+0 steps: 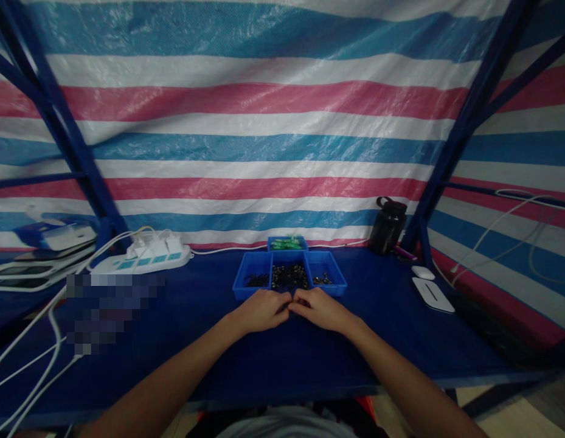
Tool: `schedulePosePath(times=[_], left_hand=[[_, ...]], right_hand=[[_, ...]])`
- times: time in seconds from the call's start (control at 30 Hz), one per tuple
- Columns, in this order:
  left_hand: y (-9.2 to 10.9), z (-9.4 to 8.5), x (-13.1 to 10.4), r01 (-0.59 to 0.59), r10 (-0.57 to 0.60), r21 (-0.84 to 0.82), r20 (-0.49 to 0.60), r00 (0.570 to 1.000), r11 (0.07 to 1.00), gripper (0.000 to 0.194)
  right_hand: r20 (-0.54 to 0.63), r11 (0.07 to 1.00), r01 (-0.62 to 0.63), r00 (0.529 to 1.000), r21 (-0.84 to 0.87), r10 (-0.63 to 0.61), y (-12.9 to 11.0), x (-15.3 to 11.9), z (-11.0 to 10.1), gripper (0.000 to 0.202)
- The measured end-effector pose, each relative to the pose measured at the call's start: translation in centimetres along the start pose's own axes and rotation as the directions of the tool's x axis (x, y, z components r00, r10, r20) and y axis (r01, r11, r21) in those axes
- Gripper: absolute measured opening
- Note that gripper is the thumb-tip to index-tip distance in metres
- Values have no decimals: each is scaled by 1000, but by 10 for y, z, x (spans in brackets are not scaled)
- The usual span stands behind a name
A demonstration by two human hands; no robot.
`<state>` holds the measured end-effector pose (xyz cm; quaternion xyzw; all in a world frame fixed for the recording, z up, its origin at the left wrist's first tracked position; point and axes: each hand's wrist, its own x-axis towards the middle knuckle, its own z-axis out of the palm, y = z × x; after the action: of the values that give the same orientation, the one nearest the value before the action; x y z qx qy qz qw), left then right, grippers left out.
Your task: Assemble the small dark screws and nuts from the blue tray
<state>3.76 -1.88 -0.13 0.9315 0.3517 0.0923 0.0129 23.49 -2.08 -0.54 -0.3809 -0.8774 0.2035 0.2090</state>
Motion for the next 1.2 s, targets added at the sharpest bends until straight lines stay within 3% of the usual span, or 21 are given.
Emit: schedulePosePath(times=[0.4,0.87,1.2], left_hand=[[0,0,-1,8,-8,8,2,1000,1000,11],[1,4,1,28,-27,-145,9,1000,989,10],[0,5,1,37,-36,-108,15,999,993,16]], right_hand=[[-10,1000,-21,1000,-4,21,1,-2,0,11],[-33,993,-48,998,-104,45,-1,-2,0,22],[-15,999,-17,1000,-41,17,2,-1,1,19]])
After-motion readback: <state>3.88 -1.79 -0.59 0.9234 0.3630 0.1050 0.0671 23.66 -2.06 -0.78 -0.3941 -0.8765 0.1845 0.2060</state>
